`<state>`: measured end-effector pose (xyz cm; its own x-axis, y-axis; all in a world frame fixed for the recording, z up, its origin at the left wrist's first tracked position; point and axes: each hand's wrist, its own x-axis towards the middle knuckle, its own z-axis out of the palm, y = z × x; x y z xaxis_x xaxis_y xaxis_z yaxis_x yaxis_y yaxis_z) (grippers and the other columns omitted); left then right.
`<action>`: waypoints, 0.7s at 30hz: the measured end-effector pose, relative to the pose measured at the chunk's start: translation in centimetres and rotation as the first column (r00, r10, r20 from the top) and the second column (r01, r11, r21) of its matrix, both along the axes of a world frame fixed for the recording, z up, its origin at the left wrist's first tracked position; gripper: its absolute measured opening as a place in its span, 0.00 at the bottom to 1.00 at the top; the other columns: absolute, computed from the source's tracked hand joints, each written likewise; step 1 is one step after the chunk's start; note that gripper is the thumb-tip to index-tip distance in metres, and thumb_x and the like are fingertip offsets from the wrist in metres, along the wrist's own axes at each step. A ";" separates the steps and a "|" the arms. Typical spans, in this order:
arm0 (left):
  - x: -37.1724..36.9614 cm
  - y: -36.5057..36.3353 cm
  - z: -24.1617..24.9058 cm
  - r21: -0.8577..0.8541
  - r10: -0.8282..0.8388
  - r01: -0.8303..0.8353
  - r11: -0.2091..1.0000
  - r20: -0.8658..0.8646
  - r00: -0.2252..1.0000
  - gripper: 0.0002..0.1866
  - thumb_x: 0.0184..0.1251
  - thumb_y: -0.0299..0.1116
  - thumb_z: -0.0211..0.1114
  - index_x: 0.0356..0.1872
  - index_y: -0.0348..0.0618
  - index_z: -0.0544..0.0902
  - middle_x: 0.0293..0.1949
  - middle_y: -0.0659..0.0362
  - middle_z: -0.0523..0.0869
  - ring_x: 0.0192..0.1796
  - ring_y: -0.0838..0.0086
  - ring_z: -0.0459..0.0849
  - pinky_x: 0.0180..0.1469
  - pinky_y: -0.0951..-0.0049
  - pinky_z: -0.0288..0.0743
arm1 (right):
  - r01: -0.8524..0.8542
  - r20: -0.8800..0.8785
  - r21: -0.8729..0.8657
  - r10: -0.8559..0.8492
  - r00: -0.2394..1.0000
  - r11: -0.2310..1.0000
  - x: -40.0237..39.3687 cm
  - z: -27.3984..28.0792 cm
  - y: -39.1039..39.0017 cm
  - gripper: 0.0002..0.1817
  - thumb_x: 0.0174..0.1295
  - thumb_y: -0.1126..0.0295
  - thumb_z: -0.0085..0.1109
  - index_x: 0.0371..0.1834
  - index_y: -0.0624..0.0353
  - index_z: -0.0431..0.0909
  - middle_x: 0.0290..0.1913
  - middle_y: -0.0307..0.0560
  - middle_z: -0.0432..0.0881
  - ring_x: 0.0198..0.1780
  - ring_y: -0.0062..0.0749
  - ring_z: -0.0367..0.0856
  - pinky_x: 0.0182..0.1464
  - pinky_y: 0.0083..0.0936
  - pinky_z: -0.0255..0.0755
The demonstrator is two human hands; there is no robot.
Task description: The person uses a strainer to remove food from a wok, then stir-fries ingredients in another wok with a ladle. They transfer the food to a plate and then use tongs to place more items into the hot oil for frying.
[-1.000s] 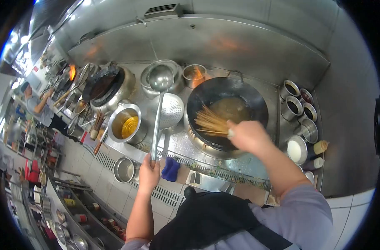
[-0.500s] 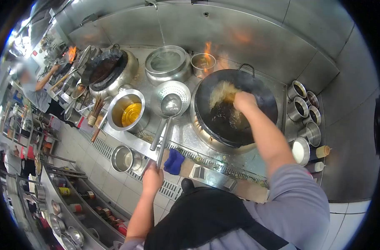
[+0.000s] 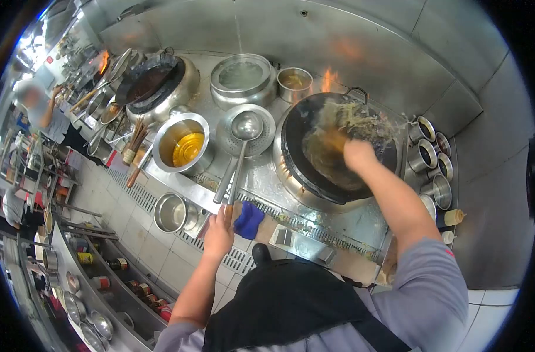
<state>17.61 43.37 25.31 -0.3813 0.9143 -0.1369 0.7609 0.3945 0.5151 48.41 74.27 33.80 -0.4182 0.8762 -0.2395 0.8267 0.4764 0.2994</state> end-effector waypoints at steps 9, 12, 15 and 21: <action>1.3 -2.5 0.5 0.198 0.141 -0.142 0.970 0.017 0.990 0.37 0.53 0.24 0.63 0.67 0.41 0.60 0.58 0.42 0.67 0.59 0.45 0.71 0.57 0.55 0.70 | 0.072 0.067 0.025 -0.074 0.995 0.997 -0.7 0.2 3.2 0.12 0.58 0.71 0.51 0.37 0.57 0.86 0.40 0.50 0.86 0.43 0.42 0.85 0.41 0.35 0.79; 1.1 -2.3 0.8 0.312 0.126 -0.130 0.941 0.033 0.991 0.36 0.53 0.24 0.63 0.66 0.40 0.61 0.58 0.43 0.67 0.58 0.48 0.72 0.57 0.56 0.70 | -0.162 0.205 -0.063 0.172 0.964 0.985 -2.0 1.3 -3.4 0.13 0.58 0.71 0.50 0.36 0.57 0.86 0.40 0.50 0.86 0.43 0.40 0.85 0.44 0.34 0.78; 1.9 -2.4 1.5 0.375 0.178 -0.180 0.909 0.039 0.983 0.34 0.55 0.24 0.62 0.65 0.40 0.63 0.56 0.45 0.69 0.52 0.54 0.77 0.54 0.61 0.72 | -0.077 0.148 0.008 0.075 0.986 0.997 1.1 -0.4 -1.8 0.12 0.58 0.72 0.50 0.36 0.57 0.86 0.41 0.50 0.86 0.44 0.40 0.85 0.44 0.34 0.78; 6.3 1.2 3.4 0.514 -0.104 0.043 0.856 0.089 0.991 0.31 0.54 0.22 0.62 0.63 0.39 0.66 0.54 0.45 0.71 0.47 0.57 0.79 0.50 0.61 0.75 | 0.046 -0.078 -0.061 -0.050 0.996 0.997 -1.4 0.5 -0.1 0.11 0.56 0.70 0.55 0.37 0.59 0.85 0.39 0.54 0.85 0.43 0.42 0.85 0.43 0.35 0.79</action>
